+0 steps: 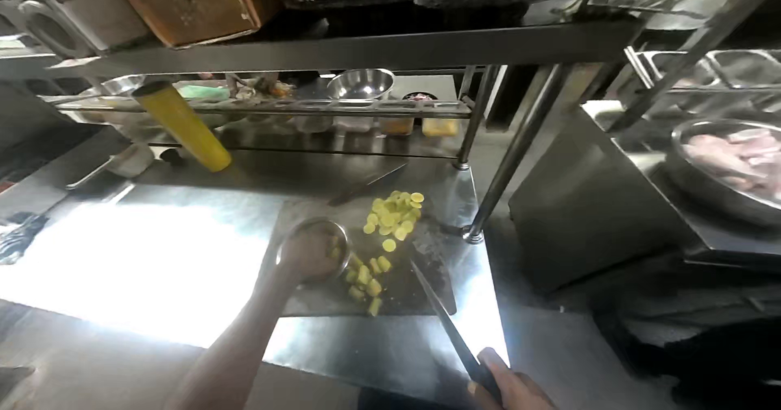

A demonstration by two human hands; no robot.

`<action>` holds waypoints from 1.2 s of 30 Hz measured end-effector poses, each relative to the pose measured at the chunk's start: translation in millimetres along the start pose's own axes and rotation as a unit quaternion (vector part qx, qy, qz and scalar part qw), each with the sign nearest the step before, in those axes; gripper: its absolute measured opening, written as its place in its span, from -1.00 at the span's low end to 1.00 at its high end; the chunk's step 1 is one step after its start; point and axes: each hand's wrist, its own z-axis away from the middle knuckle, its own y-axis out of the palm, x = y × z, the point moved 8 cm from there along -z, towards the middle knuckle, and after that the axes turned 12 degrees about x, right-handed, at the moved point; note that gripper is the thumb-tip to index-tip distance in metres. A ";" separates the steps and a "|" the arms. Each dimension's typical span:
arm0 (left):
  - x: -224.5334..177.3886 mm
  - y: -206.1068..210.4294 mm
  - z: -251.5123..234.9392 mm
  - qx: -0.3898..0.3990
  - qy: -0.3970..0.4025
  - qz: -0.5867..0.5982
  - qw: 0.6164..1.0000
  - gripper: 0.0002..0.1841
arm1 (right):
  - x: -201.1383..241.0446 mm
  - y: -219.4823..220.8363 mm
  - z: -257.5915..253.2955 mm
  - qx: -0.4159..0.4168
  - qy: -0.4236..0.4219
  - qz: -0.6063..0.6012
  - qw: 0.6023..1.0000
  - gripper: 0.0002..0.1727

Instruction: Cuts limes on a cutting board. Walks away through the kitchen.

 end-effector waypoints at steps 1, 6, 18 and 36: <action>-0.3 -5.3 2.9 0.029 -0.023 0.014 0.999 -0.57 | 0.1 3.0 -0.6 0.002 0.001 -0.005 1.000 -0.51; 60.1 13.9 -66.7 -0.042 -0.035 0.027 0.998 -0.50 | 8.9 14.7 -13.3 0.033 0.026 -0.048 0.998 -0.45; 102.0 4.2 -79.3 -0.062 -0.092 0.047 0.993 -0.41 | 99.1 55.0 -57.5 0.068 0.069 0.031 0.995 -0.25; 97.6 -5.6 -83.3 -0.063 -0.052 0.046 0.996 -0.45 | 98.2 81.0 -34.2 0.013 0.050 -0.274 0.960 -0.39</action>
